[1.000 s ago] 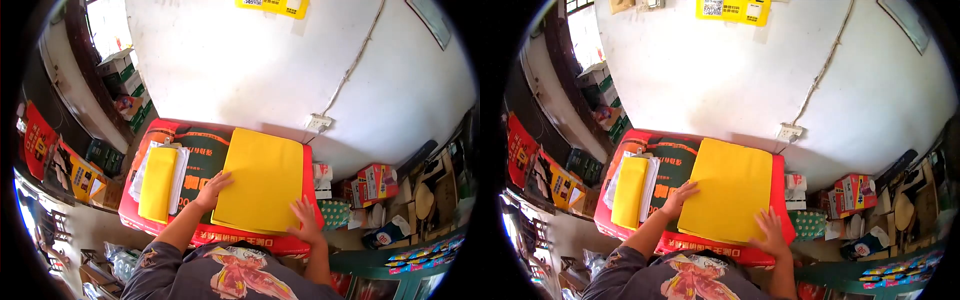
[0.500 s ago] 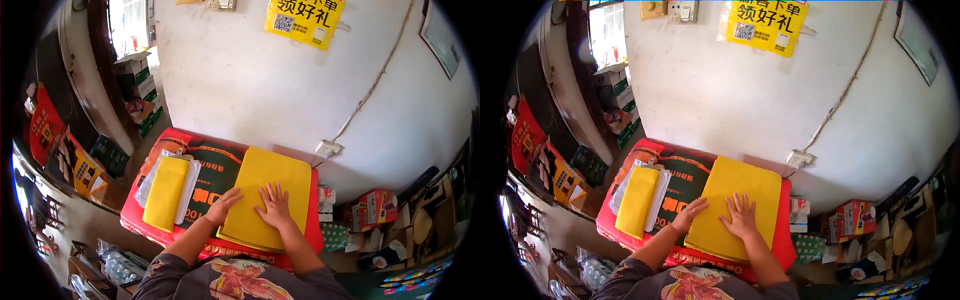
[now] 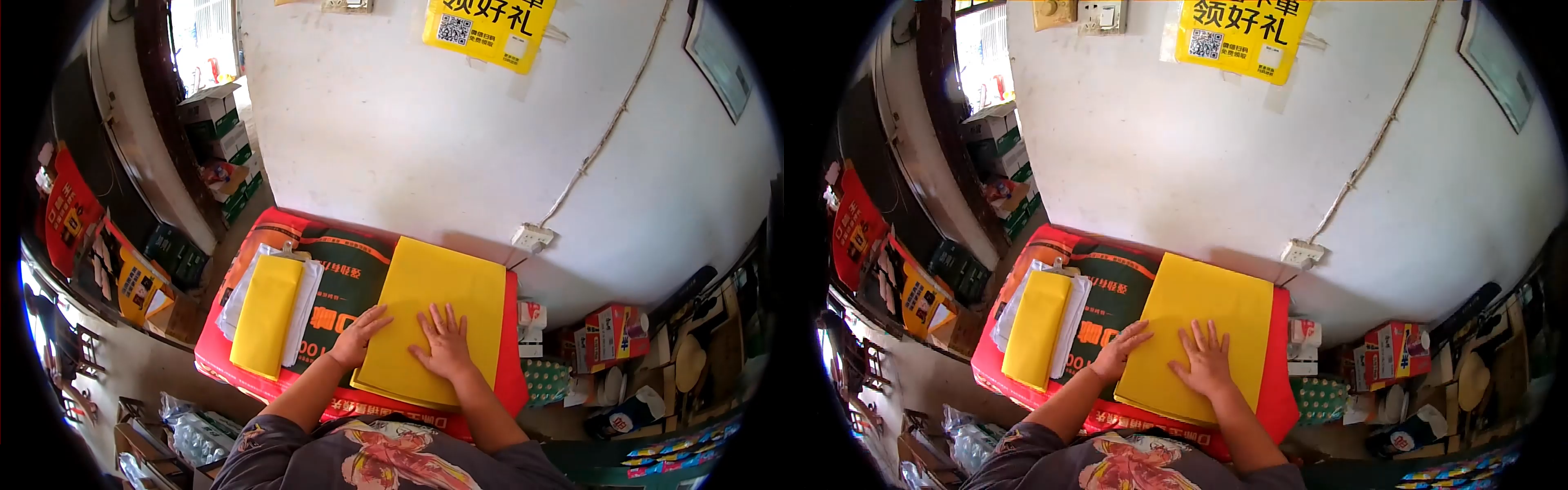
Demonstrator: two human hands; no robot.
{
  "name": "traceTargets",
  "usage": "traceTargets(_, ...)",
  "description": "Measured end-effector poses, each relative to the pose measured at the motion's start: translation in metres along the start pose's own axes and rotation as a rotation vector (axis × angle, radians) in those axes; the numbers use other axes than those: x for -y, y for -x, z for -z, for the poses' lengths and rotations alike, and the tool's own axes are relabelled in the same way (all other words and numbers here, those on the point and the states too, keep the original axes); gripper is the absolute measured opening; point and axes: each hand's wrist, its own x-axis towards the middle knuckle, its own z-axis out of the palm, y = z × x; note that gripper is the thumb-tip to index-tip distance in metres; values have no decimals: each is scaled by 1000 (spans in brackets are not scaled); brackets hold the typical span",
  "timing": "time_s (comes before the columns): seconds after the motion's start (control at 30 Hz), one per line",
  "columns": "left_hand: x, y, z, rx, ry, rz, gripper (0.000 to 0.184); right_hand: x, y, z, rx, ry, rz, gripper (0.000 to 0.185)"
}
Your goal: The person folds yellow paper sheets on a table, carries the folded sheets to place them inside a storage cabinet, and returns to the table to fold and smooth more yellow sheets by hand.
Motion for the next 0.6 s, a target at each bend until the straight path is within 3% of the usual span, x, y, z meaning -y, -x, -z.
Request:
traceTargets(0.2,9,1,-4,-10,-5,-9,38,1,2,4,-24,-36,8,82)
traceTargets(0.3,22,0,-5,-9,-36,-29,34,-14,9,11,-115,-186,42,79)
traceTargets(0.37,14,-1,-2,-3,-62,-25,34,-36,30,21,-301,-336,77,82)
traceTargets(0.5,-13,-8,11,95,-186,71,32,-77,105,49,-226,-429,4,83)
traceTargets(0.6,-13,-17,16,122,-188,103,31,-104,167,46,-68,-785,-148,77)
